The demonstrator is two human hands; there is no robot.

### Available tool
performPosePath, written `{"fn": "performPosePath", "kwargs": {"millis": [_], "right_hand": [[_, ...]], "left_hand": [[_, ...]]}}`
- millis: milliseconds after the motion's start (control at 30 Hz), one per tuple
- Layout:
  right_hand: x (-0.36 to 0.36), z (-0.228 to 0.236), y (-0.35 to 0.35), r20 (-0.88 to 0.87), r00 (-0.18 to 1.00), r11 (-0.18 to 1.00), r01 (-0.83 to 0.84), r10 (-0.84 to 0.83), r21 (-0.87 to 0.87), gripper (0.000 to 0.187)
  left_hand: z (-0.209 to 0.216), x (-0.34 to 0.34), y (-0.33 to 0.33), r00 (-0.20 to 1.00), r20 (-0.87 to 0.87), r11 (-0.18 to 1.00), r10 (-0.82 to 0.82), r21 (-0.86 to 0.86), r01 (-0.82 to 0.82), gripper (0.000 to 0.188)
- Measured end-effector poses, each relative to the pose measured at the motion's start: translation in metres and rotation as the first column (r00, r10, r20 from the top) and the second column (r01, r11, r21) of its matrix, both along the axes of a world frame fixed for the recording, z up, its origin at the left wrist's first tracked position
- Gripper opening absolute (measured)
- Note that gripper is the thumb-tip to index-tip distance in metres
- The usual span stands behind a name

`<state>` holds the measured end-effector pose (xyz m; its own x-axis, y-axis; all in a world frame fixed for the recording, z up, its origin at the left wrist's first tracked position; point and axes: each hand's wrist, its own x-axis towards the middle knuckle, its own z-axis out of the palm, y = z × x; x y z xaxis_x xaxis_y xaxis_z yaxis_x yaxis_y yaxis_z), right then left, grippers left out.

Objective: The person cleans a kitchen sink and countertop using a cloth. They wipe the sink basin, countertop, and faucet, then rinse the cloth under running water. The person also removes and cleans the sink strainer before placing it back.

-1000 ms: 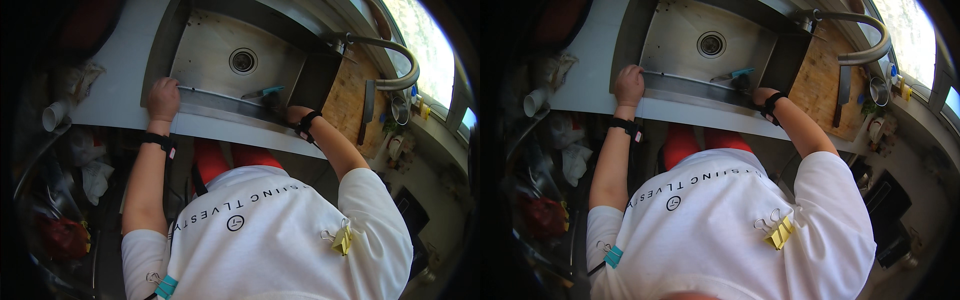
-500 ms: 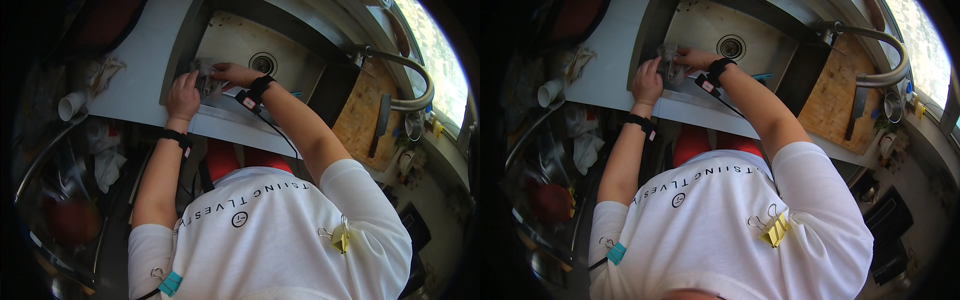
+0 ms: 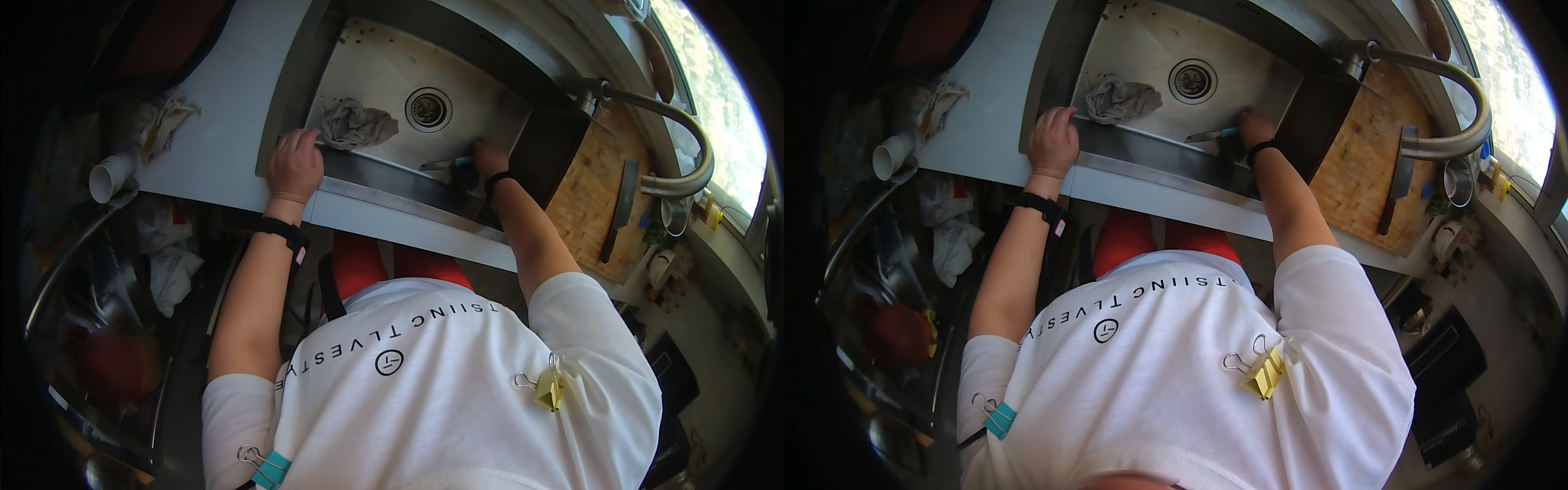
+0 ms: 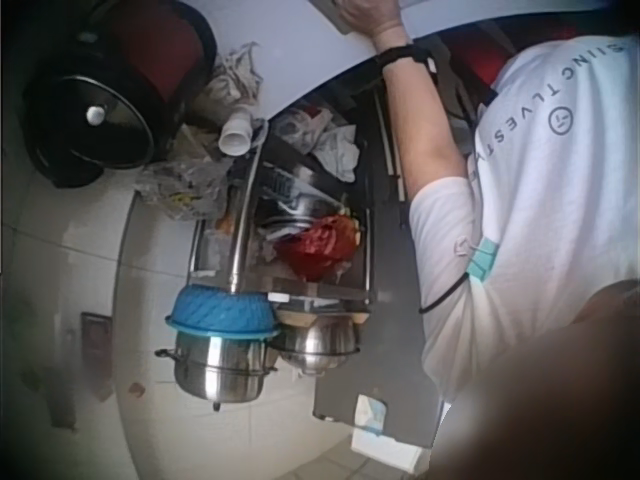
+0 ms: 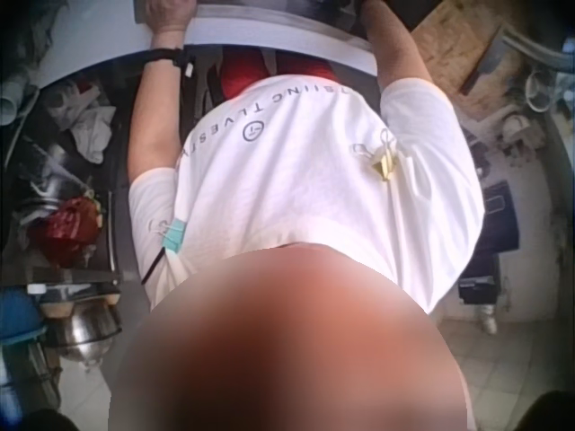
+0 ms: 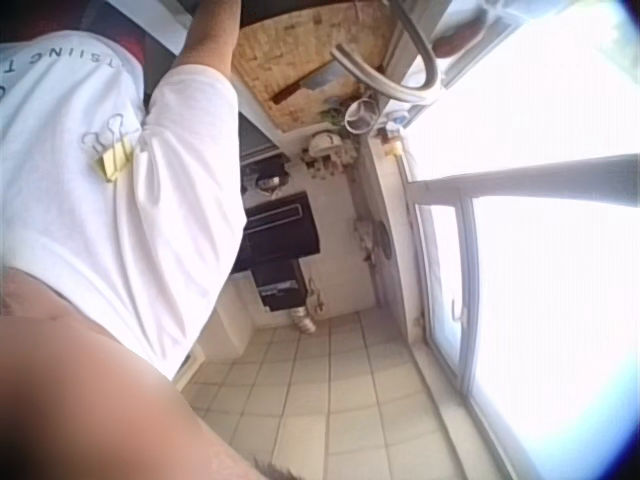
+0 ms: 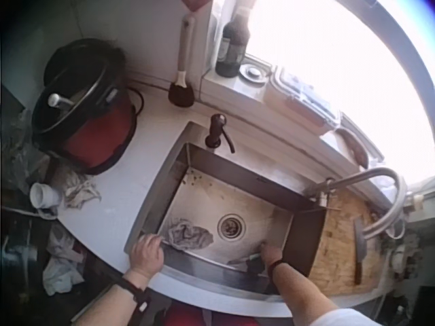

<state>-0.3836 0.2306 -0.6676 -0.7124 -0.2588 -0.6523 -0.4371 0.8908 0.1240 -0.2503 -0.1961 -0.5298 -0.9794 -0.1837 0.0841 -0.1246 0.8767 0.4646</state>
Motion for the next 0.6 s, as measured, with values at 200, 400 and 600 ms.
{"fn": "performPosePath", "kwargs": {"millis": [200,400,600], "right_hand": [[-0.002,0.01,-0.008,0.022,0.997,0.988,-0.066,0.07,-0.143,0.022],[-0.022,0.054,-0.032,0.675,0.706,0.775,0.543,-0.213,-0.324,0.028],[0.002,0.115,-0.07,0.881,0.392,0.367,0.886,-0.264,-0.284,0.037]], "left_hand": [[0.002,-0.001,0.0,1.0,-0.005,1.0,-0.023,-0.009,0.023,0.023],[0.003,-0.002,0.0,1.0,-0.01,1.0,-0.019,-0.016,0.019,0.022],[0.003,-0.001,0.0,0.999,-0.036,1.0,-0.014,-0.023,0.013,0.019]]}}
